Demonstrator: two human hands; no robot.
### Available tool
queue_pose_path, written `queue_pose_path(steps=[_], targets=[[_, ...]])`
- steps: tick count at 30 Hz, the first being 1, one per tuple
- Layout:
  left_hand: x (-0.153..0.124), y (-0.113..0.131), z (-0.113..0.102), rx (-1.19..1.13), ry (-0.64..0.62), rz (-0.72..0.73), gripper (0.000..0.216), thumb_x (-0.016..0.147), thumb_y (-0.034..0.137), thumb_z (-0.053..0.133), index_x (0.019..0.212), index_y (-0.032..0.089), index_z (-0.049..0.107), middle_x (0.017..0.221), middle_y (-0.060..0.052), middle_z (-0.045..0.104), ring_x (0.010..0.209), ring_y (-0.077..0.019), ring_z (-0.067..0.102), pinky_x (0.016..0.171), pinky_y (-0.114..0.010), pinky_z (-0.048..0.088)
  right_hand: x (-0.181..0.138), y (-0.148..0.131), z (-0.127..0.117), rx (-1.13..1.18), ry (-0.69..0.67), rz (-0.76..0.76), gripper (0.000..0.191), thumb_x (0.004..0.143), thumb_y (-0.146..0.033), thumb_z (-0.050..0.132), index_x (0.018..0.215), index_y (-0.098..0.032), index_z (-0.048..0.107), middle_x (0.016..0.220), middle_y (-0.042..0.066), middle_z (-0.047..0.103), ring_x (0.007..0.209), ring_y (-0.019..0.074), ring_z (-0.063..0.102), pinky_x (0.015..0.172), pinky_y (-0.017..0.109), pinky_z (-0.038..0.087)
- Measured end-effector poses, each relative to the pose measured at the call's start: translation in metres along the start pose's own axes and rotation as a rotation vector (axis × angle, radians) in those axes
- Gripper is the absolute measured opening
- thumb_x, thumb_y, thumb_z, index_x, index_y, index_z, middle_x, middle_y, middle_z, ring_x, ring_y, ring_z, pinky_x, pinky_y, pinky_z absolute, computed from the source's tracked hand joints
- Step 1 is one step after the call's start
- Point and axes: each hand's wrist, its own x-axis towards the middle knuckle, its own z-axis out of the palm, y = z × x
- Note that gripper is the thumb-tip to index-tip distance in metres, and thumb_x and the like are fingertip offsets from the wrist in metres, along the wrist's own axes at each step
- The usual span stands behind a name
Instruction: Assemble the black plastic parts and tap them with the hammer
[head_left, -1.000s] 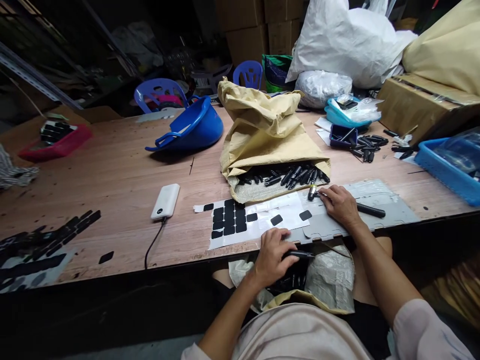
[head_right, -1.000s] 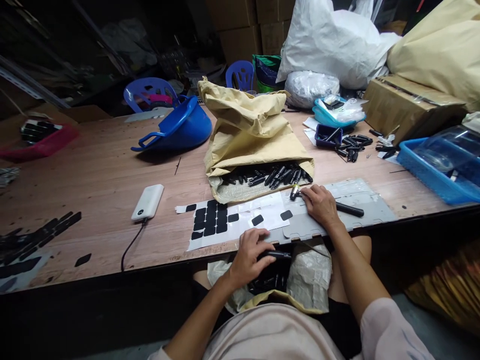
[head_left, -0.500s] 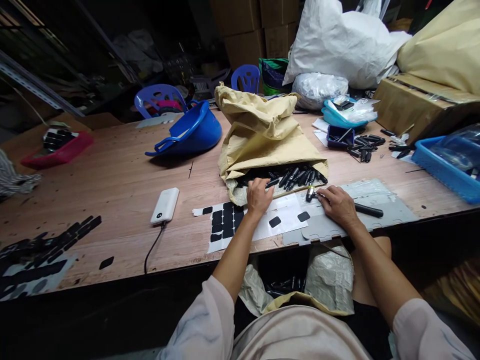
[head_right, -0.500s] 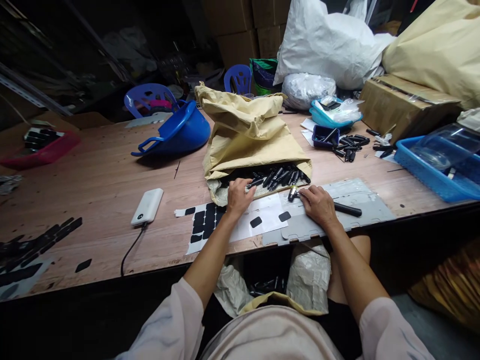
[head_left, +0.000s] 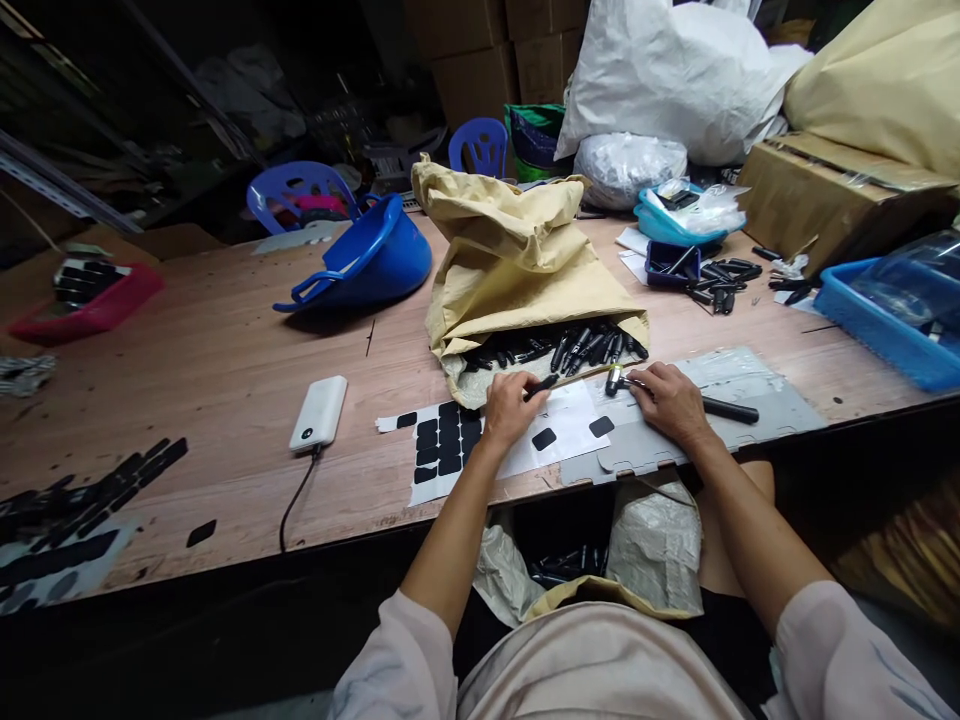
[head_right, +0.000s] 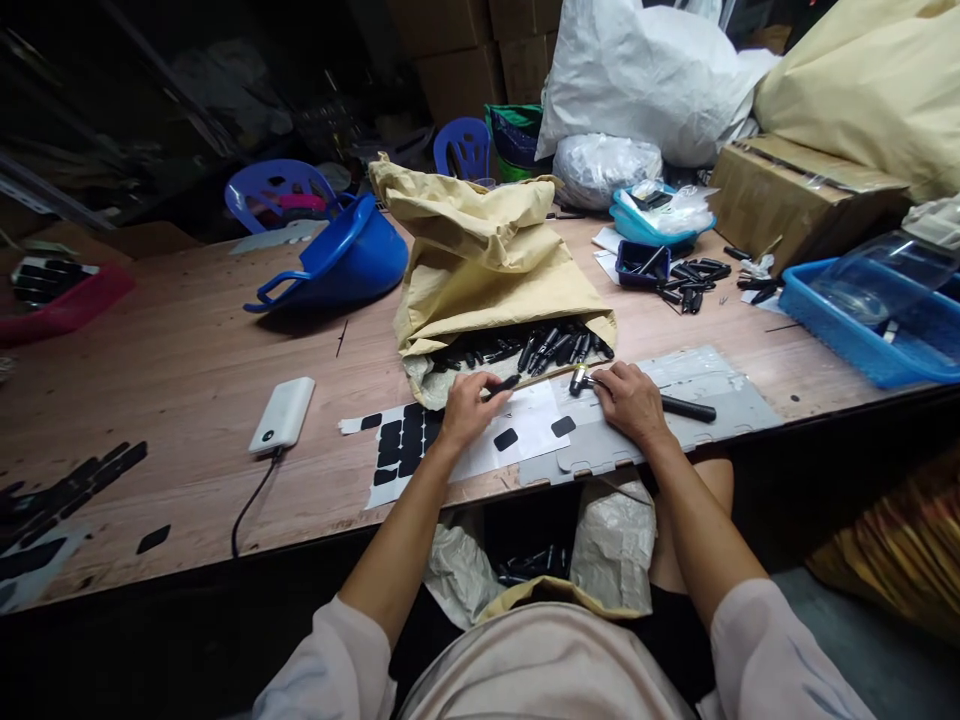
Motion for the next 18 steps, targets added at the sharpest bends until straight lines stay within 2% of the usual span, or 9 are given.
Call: queue_pose_path(steps=[4,9,14,18], targets=[[-0.027,0.005,0.012,-0.126,-0.110,0.088,0.011,0.084,0.025,0.083,0.093,0.026,0.076,0.098,-0.002,0.076,0.104,-0.0257,0.060,0.096,-0.040,0.046,0.001,0.004,0.002,0.015,-0.008,-0.011,0.025,0.099,-0.031,0.058,0.113,-0.024,0.078,0.097,0.008,0.070,0.092,0.0241,0.058,0.082,0.036,0.046],[-0.033,0.005,0.026,-0.184,-0.134,0.068,0.013,0.081,0.024,0.086,0.093,0.026,0.079,0.096,-0.002,0.074,0.103,-0.0253,0.060,0.098,-0.040,0.046,0.003,0.003,-0.003,0.044,-0.019,-0.019,0.026,0.101,-0.032,0.056,0.113,-0.025,0.078,0.095,0.008,0.070,0.092,0.0245,0.060,0.082,0.037,0.048],[-0.031,0.004,0.026,-0.201,-0.125,0.054,0.013,0.080,0.023,0.088,0.091,0.025,0.081,0.093,-0.003,0.074,0.103,-0.0250,0.060,0.098,-0.040,0.047,0.001,-0.036,-0.019,0.197,0.073,0.037,0.031,0.104,-0.032,0.052,0.125,-0.029,0.075,0.105,0.008,0.073,0.100,0.0252,0.066,0.090,0.039,0.054],[-0.032,0.003,0.027,-0.209,-0.114,0.062,0.014,0.080,0.025,0.087,0.093,0.026,0.083,0.091,-0.003,0.074,0.102,-0.0251,0.060,0.097,-0.040,0.048,-0.006,-0.077,-0.028,0.380,0.014,-0.028,0.033,0.106,-0.032,0.050,0.129,-0.029,0.073,0.097,0.006,0.072,0.089,0.0210,0.068,0.083,0.034,0.057]])
